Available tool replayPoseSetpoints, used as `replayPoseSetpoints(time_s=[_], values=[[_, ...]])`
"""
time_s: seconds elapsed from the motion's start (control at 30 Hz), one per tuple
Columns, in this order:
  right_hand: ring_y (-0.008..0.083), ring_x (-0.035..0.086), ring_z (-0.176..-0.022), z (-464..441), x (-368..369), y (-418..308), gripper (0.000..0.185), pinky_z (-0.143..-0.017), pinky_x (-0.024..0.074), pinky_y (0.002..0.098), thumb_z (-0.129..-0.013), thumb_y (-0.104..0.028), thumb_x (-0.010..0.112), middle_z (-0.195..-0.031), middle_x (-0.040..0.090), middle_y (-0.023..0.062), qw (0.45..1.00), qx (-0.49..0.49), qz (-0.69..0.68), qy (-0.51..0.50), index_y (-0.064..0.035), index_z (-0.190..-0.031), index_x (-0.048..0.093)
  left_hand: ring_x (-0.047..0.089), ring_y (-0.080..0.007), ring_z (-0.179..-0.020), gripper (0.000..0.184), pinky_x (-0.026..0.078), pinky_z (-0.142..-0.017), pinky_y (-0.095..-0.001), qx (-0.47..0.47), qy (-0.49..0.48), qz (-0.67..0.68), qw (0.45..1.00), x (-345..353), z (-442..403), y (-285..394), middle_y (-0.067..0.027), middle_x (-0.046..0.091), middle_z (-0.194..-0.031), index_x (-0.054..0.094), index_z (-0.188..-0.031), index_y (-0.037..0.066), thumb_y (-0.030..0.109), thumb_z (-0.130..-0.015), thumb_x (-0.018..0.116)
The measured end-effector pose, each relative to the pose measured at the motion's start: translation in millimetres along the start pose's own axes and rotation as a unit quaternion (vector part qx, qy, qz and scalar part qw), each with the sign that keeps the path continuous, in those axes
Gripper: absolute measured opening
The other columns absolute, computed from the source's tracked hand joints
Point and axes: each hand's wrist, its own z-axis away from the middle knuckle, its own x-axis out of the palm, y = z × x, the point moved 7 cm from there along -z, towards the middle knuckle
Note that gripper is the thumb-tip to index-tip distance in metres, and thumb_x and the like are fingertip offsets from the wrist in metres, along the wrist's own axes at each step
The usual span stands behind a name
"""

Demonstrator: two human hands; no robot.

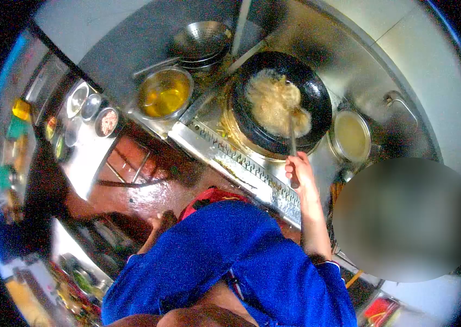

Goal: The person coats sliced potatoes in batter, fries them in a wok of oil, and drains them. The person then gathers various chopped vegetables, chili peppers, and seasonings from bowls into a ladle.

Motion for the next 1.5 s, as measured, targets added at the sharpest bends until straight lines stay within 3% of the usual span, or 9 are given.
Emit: replayPoseSetpoints(time_s=[0.17,0.43,0.47,0.57,0.67,0.93,1.03,1.23,1.5], values=[[0.0074,0.043,-0.054,41,19,2,0.02,-0.037,0.0325,0.0174,-0.089,-0.005,0.051,-0.077,0.051,0.0067,0.965,0.078,-0.206,-0.145,-0.011,-0.106,0.043,0.063,-0.028,-0.085,0.029,0.053,-0.071,-0.0404,-0.149,-0.01,0.11,0.983,0,35,-31,-0.0127,0.063,-0.096,0.059,-0.103,0.001,0.025,-0.088,0.051],[0.0093,0.046,-0.049,120,13,-46,0.045,-0.036,0.0348,0.025,-0.086,-0.006,0.054,-0.063,0.048,0.0011,0.934,-0.056,0.353,-0.018,-0.0055,-0.128,0.039,0.063,-0.0302,-0.081,0.035,0.051,-0.069,-0.0442,-0.12,-0.008,0.193,0.974,13,33,-4,-0.013,0.065,-0.09,0.063,-0.101,0.001,0.029,-0.087,0.048],[0.0105,0.046,-0.047,123,6,-50,0.048,-0.039,0.0354,0.0266,-0.086,-0.007,0.054,-0.064,0.049,0.0024,0.925,-0.063,0.374,-0.029,-0.0023,-0.131,0.035,0.053,-0.0361,-0.118,0.073,0.043,-0.1,-0.043,-0.077,-0.034,0.062,0.995,13,21,0,-0.0216,0.055,-0.127,0.047,-0.128,-0.004,0.055,-0.087,0.034],[0.0111,0.044,-0.045,121,-12,-57,0.048,-0.04,0.0355,0.0284,-0.085,-0.006,0.054,-0.063,0.048,0.0019,0.904,-0.075,0.421,-0.005,-0.0016,-0.13,0.037,0.062,-0.0224,-0.066,0.021,0.051,-0.057,-0.034,0.005,0.023,-0.109,0.994,29,23,29,-0.0123,0.067,-0.085,0.064,-0.096,0.0,0.019,-0.088,0.058],[0.0111,0.048,-0.048,82,-25,-41,0.048,-0.043,0.0385,0.0293,-0.083,-0.006,0.054,-0.067,0.051,0.0055,0.868,-0.077,0.49,0.0,-0.0048,-0.129,0.041,0.054,-0.0372,-0.114,0.065,0.043,-0.1,-0.045,-0.008,-0.068,-0.091,0.993,25,-7,10,-0.0228,0.055,-0.126,0.051,-0.124,-0.005,0.045,-0.09,0.029],[0.0365,0.065,-0.083,0,-36,-64,0.044,-0.075,0.0491,0.0441,-0.085,-0.011,0.056,-0.091,0.065,0.0235,0.78,-0.274,0.547,0.129,-0.0051,-0.127,0.044,0.065,-0.0194,-0.069,0.018,0.052,-0.057,-0.0331,-0.02,-0.039,-0.093,0.995,42,18,38,-0.0095,0.068,-0.085,0.067,-0.089,0.001,0.018,-0.083,0.068],[0.0376,0.065,-0.083,-7,-39,-64,0.042,-0.077,0.0485,0.0444,-0.086,-0.01,0.055,-0.097,0.063,0.0254,0.746,-0.264,0.583,0.185,-0.0039,-0.125,0.042,0.054,-0.0286,-0.101,0.051,0.044,-0.086,-0.0391,-0.042,-0.051,-0.074,0.995,12,-17,1,-0.0151,0.058,-0.115,0.055,-0.115,-0.001,0.036,-0.082,0.048],[0.0195,0.056,-0.057,-10,-36,-4,0.033,-0.04,0.0433,0.0325,-0.088,-0.006,0.052,-0.079,0.056,0.0109,0.981,-0.036,0.171,0.08,-0.0079,-0.118,0.041,0.059,-0.0213,-0.057,0.011,0.048,-0.047,-0.0347,-0.09,-0.046,0.142,0.985,54,57,37,-0.0082,0.061,-0.068,0.059,-0.076,0.005,0.011,-0.083,0.064],[0.0094,0.047,-0.053,67,-8,0,0.03,-0.034,0.0317,0.0191,-0.087,-0.005,0.055,-0.08,0.053,0.0084,0.989,0.065,-0.114,-0.067,-0.013,-0.114,0.044,0.057,-0.023,-0.054,0.007,0.046,-0.046,-0.036,-0.078,0.044,0.046,0.995,56,88,42,-0.009,0.061,-0.07,0.061,-0.079,0.005,0.01,-0.083,0.06]])
